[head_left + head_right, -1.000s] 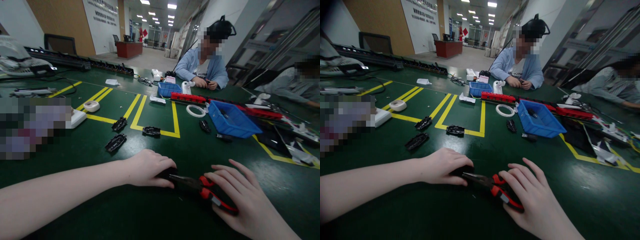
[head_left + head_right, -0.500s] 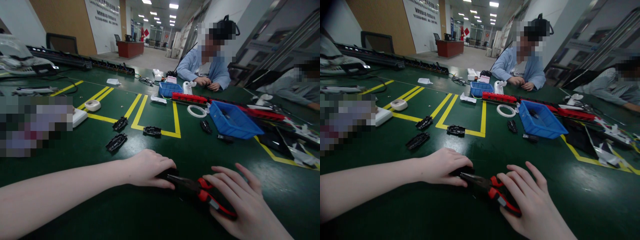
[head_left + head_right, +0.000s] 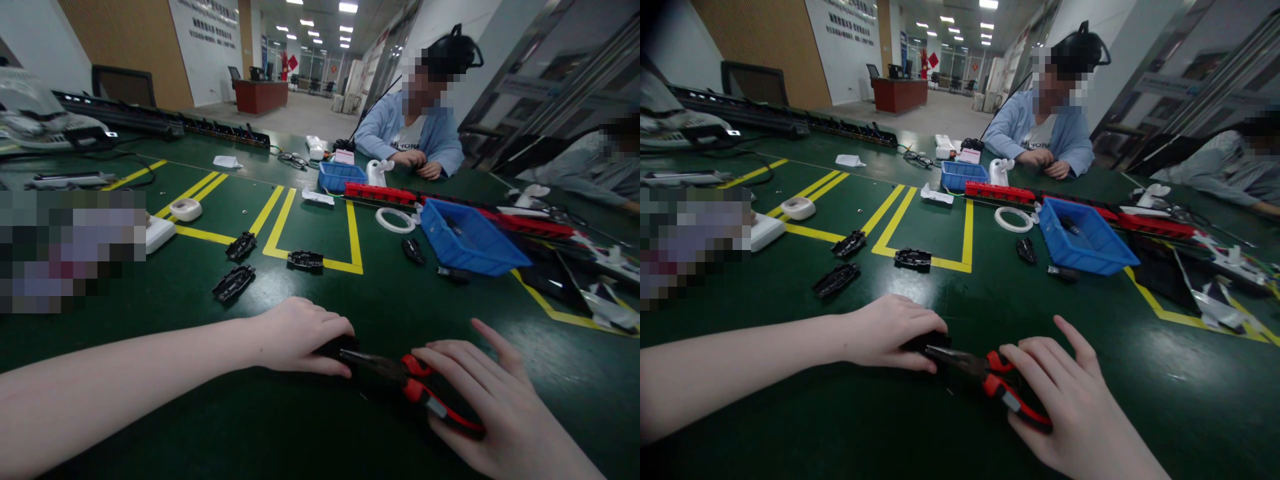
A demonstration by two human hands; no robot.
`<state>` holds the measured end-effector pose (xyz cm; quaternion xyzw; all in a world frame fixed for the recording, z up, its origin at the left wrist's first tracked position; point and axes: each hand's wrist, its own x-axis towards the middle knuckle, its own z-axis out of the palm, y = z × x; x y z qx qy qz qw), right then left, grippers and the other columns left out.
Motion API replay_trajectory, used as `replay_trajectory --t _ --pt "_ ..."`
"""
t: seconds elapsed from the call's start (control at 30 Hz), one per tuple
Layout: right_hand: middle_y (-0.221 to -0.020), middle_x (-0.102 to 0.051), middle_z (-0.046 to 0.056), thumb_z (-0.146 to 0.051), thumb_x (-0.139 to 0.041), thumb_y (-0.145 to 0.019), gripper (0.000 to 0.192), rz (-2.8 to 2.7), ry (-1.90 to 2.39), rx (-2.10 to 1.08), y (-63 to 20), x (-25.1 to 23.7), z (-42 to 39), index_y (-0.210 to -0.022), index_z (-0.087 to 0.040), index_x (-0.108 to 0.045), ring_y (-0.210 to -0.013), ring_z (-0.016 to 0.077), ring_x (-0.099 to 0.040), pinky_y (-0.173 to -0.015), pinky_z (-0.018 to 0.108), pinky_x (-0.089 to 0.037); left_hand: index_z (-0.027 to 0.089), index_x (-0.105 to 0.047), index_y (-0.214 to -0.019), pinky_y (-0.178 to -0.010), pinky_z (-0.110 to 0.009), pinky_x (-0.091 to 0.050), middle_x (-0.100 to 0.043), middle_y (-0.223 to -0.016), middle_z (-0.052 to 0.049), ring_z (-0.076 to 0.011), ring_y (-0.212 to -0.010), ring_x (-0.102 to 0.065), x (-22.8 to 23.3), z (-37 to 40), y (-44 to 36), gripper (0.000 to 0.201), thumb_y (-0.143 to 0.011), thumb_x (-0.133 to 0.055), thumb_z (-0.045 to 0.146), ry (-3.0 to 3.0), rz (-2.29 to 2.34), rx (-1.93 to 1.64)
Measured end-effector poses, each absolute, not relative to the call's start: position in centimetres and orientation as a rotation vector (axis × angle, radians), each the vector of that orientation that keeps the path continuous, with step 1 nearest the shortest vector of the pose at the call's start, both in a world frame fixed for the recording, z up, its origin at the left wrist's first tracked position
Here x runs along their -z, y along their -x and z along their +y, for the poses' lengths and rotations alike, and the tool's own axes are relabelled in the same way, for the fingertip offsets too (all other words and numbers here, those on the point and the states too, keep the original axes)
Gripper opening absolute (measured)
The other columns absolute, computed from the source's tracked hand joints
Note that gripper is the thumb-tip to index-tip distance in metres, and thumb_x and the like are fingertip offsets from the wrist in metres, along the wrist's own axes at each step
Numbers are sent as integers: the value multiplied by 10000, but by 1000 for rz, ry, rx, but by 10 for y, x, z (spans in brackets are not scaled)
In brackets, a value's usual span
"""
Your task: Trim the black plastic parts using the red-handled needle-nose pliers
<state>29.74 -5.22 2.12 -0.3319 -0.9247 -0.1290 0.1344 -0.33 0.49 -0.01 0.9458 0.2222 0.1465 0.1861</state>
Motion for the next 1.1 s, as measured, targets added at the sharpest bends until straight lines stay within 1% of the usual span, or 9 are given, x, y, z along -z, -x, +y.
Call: replay_trajectory --t 0.1,0.27,0.4,0.53,0.7,0.8,0.93,1.1 --pt "-1017 -686 71 -250 -588 -777 432 -2673 947 362 -297 -20 -52 -1203 -187 -563 -925 251 -662 -1130 546 -242 187 -548 -1114 -648 -257 -475 -694 -983 -21 -159 -790 -666 -1 5 3 356 -915 -608 475 -2661 627 -411" --pt "-1039 -693 72 -246 -581 -772 442 -2682 976 386 -298 -19 -52 -1211 -201 -558 -1013 278 -648 -1105 562 -285 185 -548 -1119 -650 -260 -470 -695 -977 -23 -159 -788 -665 0 5 3 361 -918 -602 479 -2653 625 -410" --pt "-1055 -695 71 -273 -609 -771 479 -2716 955 381 -298 -18 -51 -1240 -207 -545 -1005 283 -654 -1093 583 -313 188 -548 -1117 -648 -266 -463 -696 -980 -28 -167 -787 -665 0 5 3 359 -916 -603 481 -2662 633 -406" --pt "-1114 -677 91 -262 -604 -784 519 -2727 929 402 -300 -16 -50 -1289 -181 -519 -1032 278 -643 -1114 578 -298 185 -542 -1122 -648 -265 -468 -694 -990 -25 -167 -796 -664 0 5 4 355 -921 -601 471 -2660 631 -399" --pt "-1129 -663 102 -242 -570 -804 506 -2677 965 376 -301 -15 -48 -1301 -166 -514 -1053 267 -629 -1130 551 -281 180 -540 -1118 -635 -261 -462 -696 -981 -33 -172 -800 -670 0 6 4 361 -923 -595 479 -2647 622 -405" --pt "-1121 -667 95 -255 -587 -798 529 -2675 966 346 -299 -14 -50 -1316 -178 -510 -1034 262 -634 -1115 550 -306 180 -539 -1123 -642 -258 -463 -697 -983 -34 -171 -803 -669 0 6 4 360 -925 -594 476 -2643 626 -411" --pt "-1101 -680 80 -245 -553 -807 511 -2579 1060 240 -293 -12 -55 -1315 -214 -512 -1016 257 -640 -1079 565 -352 182 -538 -1130 -651 -266 -469 -696 -999 -30 -173 -817 -671 -1 5 4 361 -923 -599 471 -2641 630 -404" --pt "-1088 -683 83 -245 -528 -831 477 -2542 1079 221 -291 -9 -57 -1307 -224 -522 -1014 263 -636 -1021 535 -416 178 -540 -1123 -648 -262 -473 -695 -988 -32 -168 -805 -670 -1 5 4 352 -919 -604 458 -2635 621 -404"
